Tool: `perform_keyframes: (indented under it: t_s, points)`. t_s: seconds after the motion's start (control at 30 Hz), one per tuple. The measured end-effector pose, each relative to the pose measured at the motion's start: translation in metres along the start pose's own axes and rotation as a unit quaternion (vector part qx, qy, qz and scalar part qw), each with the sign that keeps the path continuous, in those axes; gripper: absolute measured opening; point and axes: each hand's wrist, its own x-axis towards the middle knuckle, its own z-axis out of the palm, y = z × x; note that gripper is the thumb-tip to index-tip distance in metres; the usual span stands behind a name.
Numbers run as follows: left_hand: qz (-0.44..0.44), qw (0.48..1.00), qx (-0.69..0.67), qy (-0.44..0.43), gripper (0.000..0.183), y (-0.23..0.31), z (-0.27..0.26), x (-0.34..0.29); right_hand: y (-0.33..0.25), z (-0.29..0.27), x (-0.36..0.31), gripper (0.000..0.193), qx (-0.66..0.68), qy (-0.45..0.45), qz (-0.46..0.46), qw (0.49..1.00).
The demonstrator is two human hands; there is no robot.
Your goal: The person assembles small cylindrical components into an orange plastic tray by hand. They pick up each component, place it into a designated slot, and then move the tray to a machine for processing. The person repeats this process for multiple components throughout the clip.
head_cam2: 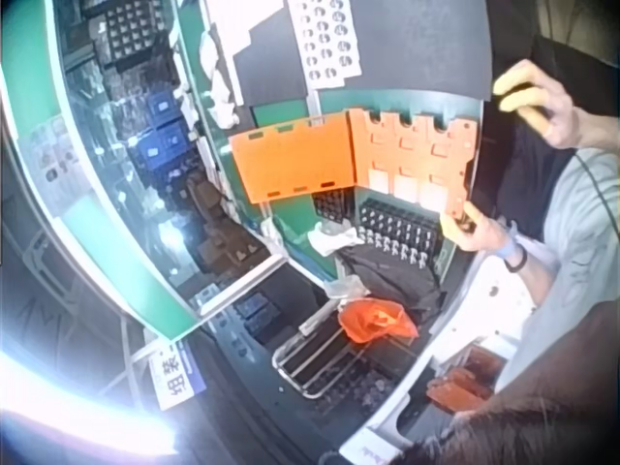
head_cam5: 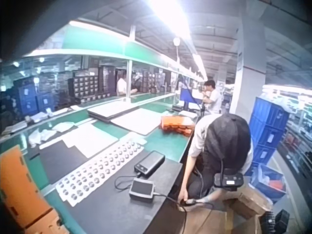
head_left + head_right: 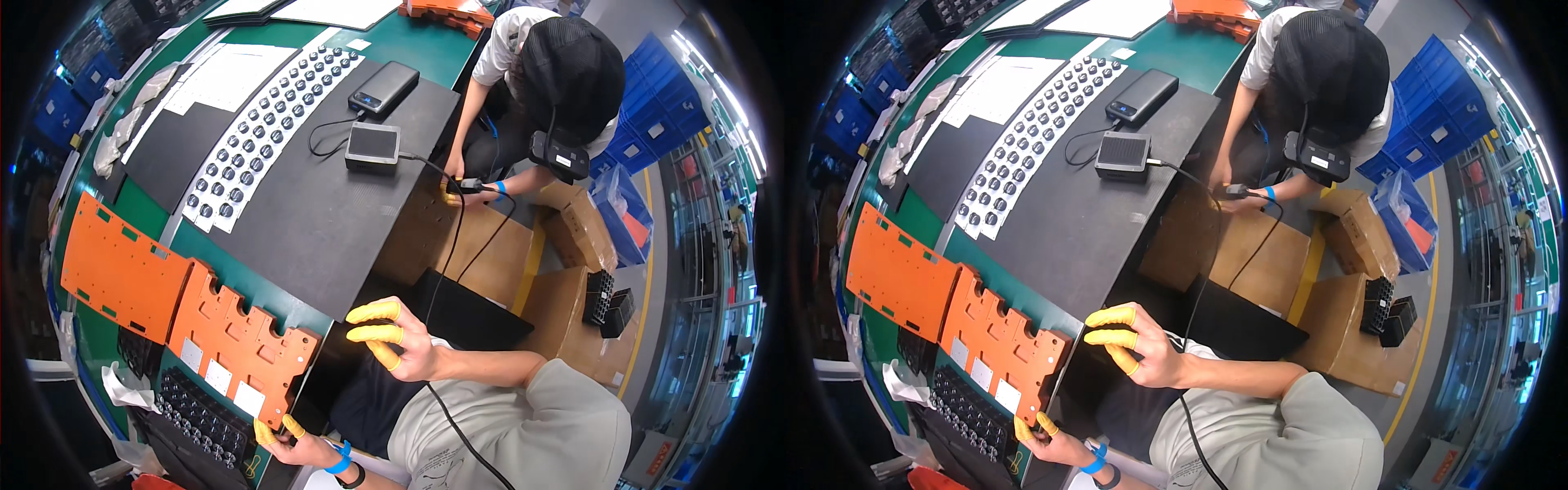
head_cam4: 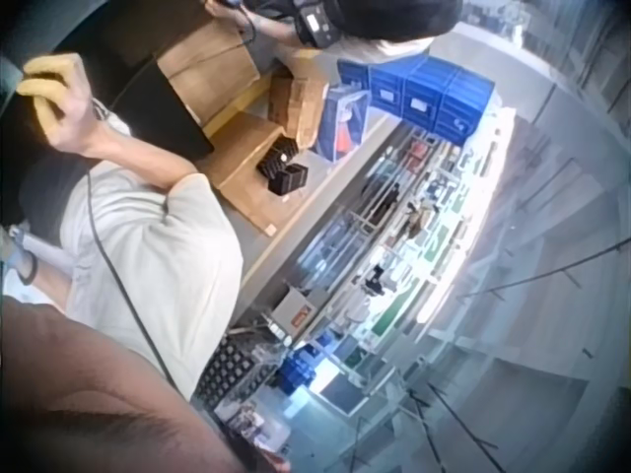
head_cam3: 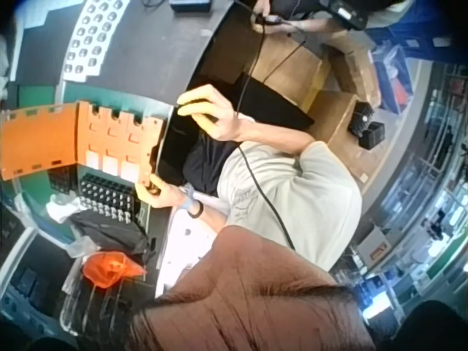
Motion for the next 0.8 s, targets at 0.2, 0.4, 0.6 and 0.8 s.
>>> perform_keyframes:
  t_s: [0.2, 0.4, 0.6, 0.8]
  points:
    - [-0.003, 1.0, 0.015, 0.003, 0.046, 0.004, 0.003, 0.0, 0.001, 0.004, -0.003, 0.035, 0.014, -0.002, -0.003, 1.0]
    - [0.062, 0.997, -0.02, 0.035, 0.036, 0.037, 0.001, 0.005, 0.001, 0.005, -0.011, 0.031, 0.036, -0.008, 0.013, 0.999]
    - [0.026, 0.999, 0.035, 0.006, 0.046, -0.015, 0.0, 0.001, 0.004, 0.001, -0.021, 0.031, 0.036, -0.008, 0.035, 0.999]
    - [0.012, 0.998, 0.058, 0.004, 0.048, -0.009, -0.002, 0.0, 0.004, 0.002, -0.021, 0.032, 0.043, -0.021, 0.039, 0.998]
